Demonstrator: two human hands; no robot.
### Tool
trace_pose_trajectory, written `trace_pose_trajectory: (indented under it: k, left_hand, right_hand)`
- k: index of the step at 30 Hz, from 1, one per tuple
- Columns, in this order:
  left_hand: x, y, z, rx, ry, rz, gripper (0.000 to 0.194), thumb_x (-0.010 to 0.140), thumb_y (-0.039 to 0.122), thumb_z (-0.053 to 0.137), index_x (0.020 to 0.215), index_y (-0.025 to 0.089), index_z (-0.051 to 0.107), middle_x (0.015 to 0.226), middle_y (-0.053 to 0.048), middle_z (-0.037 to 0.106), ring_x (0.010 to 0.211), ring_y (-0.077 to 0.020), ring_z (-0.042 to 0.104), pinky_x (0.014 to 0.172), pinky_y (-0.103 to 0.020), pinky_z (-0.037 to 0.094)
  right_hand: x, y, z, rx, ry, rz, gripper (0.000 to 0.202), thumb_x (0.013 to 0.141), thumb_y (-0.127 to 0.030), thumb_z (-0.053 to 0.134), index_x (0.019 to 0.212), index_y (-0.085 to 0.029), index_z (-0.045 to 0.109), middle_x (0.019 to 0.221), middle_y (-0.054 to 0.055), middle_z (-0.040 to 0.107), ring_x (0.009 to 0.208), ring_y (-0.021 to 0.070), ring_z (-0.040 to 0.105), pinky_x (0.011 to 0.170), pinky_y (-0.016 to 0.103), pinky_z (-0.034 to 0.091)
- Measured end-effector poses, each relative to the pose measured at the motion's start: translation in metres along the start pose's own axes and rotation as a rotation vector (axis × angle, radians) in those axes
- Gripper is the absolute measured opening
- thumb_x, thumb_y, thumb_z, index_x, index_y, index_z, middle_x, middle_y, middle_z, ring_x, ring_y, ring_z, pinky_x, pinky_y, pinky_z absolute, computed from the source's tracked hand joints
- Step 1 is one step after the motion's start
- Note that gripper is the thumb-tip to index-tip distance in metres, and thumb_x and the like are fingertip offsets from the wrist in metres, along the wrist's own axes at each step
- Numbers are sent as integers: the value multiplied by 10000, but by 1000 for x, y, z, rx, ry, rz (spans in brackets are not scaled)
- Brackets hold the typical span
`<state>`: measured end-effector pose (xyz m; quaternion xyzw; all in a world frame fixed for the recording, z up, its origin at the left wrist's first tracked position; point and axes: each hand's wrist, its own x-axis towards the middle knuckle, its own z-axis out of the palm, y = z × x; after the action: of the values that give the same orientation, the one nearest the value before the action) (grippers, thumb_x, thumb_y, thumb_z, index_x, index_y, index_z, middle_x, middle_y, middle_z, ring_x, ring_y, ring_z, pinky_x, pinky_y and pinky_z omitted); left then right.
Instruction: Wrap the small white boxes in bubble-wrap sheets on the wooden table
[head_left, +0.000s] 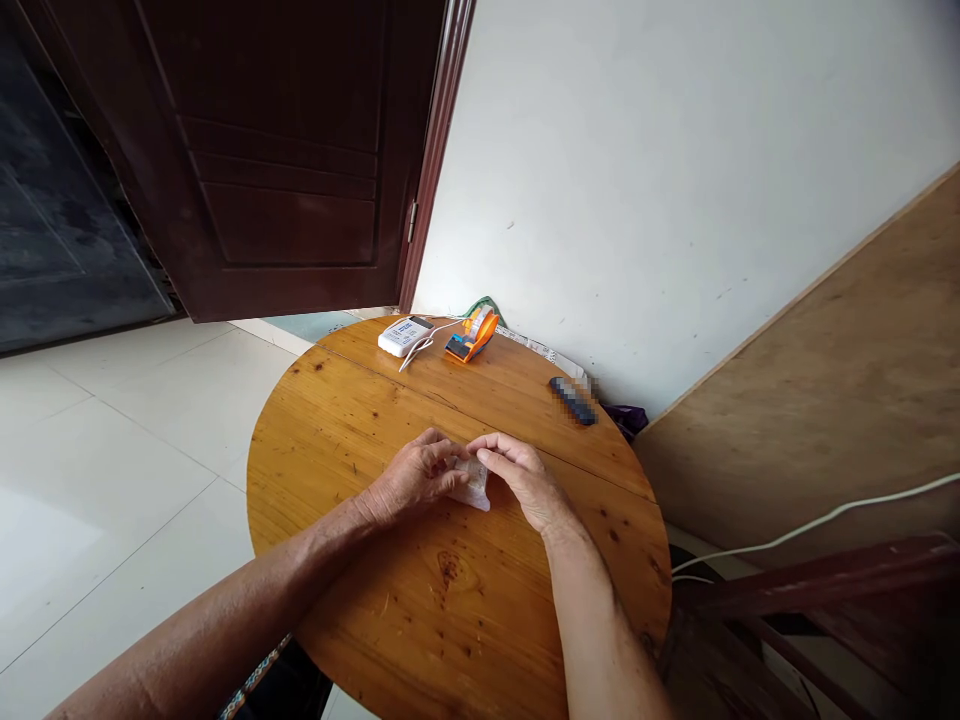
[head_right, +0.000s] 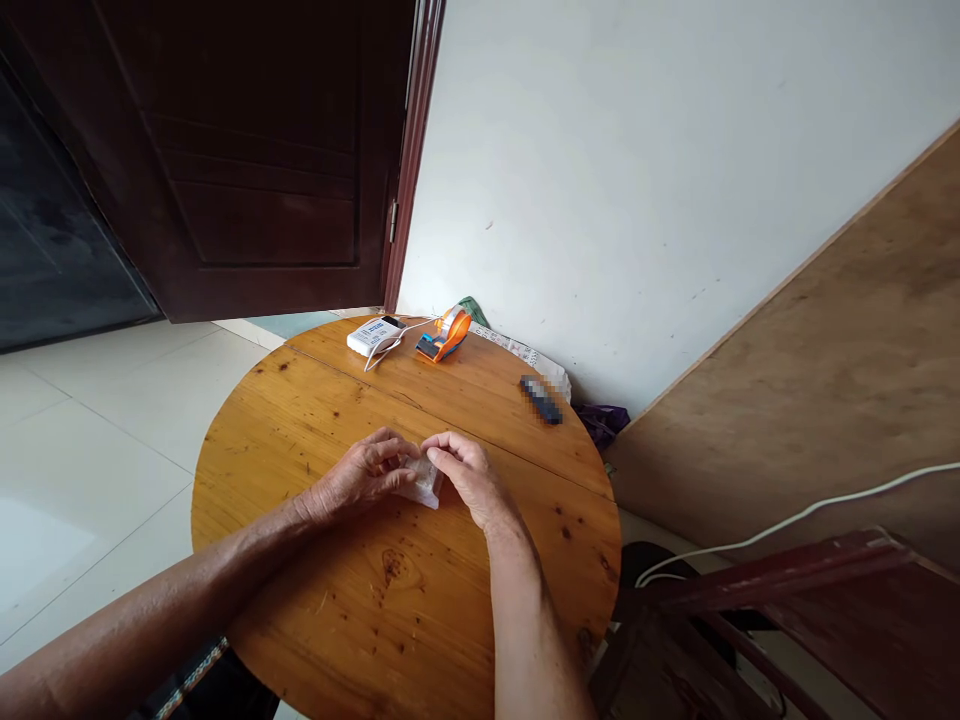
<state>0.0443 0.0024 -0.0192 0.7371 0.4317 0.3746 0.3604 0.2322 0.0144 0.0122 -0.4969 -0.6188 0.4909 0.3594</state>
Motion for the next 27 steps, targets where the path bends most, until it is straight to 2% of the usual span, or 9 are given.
trace_pose_trajectory:
  k: [3, 7, 11, 15, 19, 23, 27]
  left_hand:
    - [0, 1, 0, 12, -14, 2, 219, 864, 266, 653, 1066, 204, 711, 991, -42, 601, 819, -144, 593, 743, -253, 489]
    - [0, 1, 0, 14, -8, 1, 211, 861, 269, 652, 1053, 201, 706, 995, -41, 602, 816, -141, 588, 754, -253, 488]
    - [0, 0, 1, 14, 9, -4, 303, 859, 285, 649, 1153, 215, 670, 1009, -40, 602, 786, -137, 585, 740, -261, 494]
    - [0, 1, -2, 28, 22, -3, 337, 847, 347, 658, 1160, 223, 669, 1083, -55, 593, 794, -145, 589, 739, -276, 497]
    - [-1, 4, -9, -30, 7, 10, 374, 852, 410, 628, 1145, 182, 666, 1093, -75, 590, 772, -149, 593, 739, -298, 508]
    - [-1, 7, -16, -74, 15, -27, 369, 791, 267, 614, 1136, 142, 656, 1084, -85, 584, 837, -173, 608, 760, -305, 515]
    - [0, 10, -19, -122, 5, -41, 435, 715, 162, 589, 1145, 142, 653, 1136, -92, 592, 980, -213, 601, 811, -309, 511]
  right_hand:
    - [1, 2, 2, 0, 20, 34, 153, 715, -340, 641, 766, -199, 671, 692, -2, 652, 663, 151, 553, 634, 266, 425]
    - [4, 5, 5, -1, 47, 26, 106, 685, -303, 658, 708, -200, 669, 683, -15, 646, 663, 144, 547, 638, 263, 408]
    - [4, 5, 4, 40, 64, 22, 125, 697, -325, 659, 735, -207, 678, 676, -21, 639, 648, 144, 533, 637, 269, 404]
    - [4, 5, -1, 81, 94, -29, 175, 713, -365, 673, 782, -208, 708, 777, 7, 696, 757, 174, 584, 745, 298, 437]
    - [4, 5, -9, 90, 139, -22, 204, 703, -399, 704, 776, -210, 722, 850, 32, 726, 868, 215, 621, 853, 343, 445]
    - [2, 5, -16, 55, 152, -22, 202, 706, -402, 698, 782, -216, 719, 874, 37, 734, 897, 224, 624, 871, 353, 442]
    - [-1, 3, -22, -21, 108, -31, 209, 722, -399, 689, 822, -218, 723, 869, 28, 727, 864, 208, 608, 834, 337, 436]
